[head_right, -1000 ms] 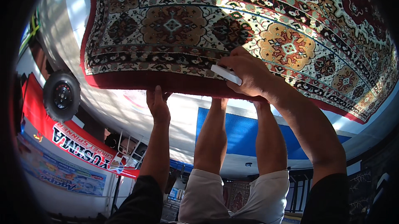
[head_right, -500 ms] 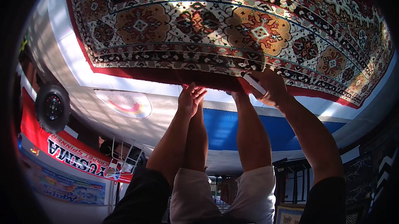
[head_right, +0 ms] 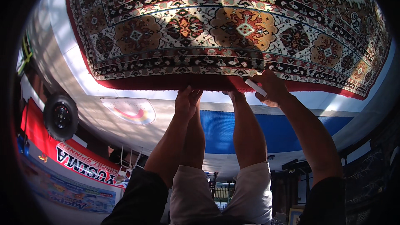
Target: Repair the edge or fringe of a rug using a staple gun and hands.
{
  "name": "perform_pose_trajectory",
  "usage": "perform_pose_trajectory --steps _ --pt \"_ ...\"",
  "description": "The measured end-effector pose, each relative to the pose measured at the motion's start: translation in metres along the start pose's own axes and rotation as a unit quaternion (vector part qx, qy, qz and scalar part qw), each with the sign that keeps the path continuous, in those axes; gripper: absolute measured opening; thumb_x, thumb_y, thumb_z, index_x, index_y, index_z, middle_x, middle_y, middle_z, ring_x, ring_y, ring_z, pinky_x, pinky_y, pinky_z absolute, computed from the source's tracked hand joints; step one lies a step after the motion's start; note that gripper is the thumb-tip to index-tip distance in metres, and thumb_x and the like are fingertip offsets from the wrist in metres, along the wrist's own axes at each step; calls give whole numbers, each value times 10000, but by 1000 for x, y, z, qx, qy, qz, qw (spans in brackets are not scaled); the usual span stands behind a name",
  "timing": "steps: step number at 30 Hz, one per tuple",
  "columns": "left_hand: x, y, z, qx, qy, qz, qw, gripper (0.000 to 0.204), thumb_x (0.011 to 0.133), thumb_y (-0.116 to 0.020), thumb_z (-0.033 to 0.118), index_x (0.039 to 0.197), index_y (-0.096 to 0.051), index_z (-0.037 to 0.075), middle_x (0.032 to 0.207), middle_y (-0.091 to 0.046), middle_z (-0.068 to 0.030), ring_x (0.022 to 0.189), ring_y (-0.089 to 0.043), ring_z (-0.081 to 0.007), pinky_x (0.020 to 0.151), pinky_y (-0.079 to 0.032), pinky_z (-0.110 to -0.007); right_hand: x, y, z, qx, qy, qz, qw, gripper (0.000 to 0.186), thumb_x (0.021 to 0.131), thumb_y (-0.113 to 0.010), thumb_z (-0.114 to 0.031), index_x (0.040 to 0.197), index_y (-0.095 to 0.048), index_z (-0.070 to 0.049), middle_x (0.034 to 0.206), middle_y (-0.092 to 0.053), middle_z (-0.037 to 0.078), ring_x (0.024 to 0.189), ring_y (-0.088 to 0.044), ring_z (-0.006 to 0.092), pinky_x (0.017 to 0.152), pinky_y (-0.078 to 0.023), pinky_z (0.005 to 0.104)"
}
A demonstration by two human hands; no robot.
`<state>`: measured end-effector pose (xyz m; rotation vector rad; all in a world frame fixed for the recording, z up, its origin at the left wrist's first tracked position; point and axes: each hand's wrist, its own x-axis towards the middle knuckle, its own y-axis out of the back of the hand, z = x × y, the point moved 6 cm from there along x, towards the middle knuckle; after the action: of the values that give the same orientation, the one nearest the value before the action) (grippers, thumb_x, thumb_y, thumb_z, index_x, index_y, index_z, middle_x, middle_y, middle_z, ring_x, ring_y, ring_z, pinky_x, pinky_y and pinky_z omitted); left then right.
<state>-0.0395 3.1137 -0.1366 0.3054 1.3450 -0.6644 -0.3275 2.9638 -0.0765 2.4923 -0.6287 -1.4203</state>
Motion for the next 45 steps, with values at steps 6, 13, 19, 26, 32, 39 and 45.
perform_pose_trajectory --steps 6,13,19,26,32,39,45 --pt "7 0 -4 -44 16 9 999 353 979 -530 139 1328 -477 140 1238 -601 -60 1158 -591 -251 1065 -428 -486 -4 -8 6 -22 -109 -93 989 506 707 -631 -125 1211 -640 -172 963 -541 185 930 -590 336 775 -509 437" --pt "2 -2 -7 18 33 11 999 336 969 -559 110 1299 -516 149 1234 -609 -51 1198 -562 -255 1070 -408 -475 -3 -32 6 67 -118 -78 988 430 724 -672 -154 1153 -651 -149 932 -616 119 982 -555 332 770 -495 431" --pt "-19 -13 2 114 -63 17 991 290 946 -577 51 1232 -544 27 1113 -640 -105 1007 -651 -242 889 -567 -404 22 -26 -52 30 147 70 986 418 660 -761 -153 1066 -664 -146 930 -642 67 929 -559 278 776 -495 404" --pt "-44 -34 13 131 -143 6 981 252 929 -577 14 1181 -583 22 1128 -637 -92 990 -649 -194 849 -591 -374 41 16 -92 -6 95 -18 995 523 637 -796 -132 1137 -651 -174 1010 -581 87 968 -562 284 796 -506 398" --pt "-67 -60 4 71 -115 83 987 277 932 -583 32 1207 -560 63 1077 -646 -55 940 -655 -157 813 -582 -353 62 55 -66 -31 18 77 996 360 699 -680 -132 1057 -657 -101 883 -606 149 846 -617 317 733 -503 408" --pt "-92 -88 13 24 -109 14 994 232 922 -601 21 1151 -576 -1 1044 -664 -77 908 -660 -145 851 -556 -306 93 91 -44 -99 109 215 965 269 706 -583 -183 928 -648 -46 689 -595 152 601 -583 298 581 -462 379" --pt "-84 -92 23 18 -93 24 995 230 910 -611 13 1139 -591 17 1034 -666 -61 928 -656 -153 848 -554 -309 98 106 -9 -11 -104 153 983 254 719 -614 -222 917 -648 -65 727 -627 102 634 -588 227 631 -475 367"
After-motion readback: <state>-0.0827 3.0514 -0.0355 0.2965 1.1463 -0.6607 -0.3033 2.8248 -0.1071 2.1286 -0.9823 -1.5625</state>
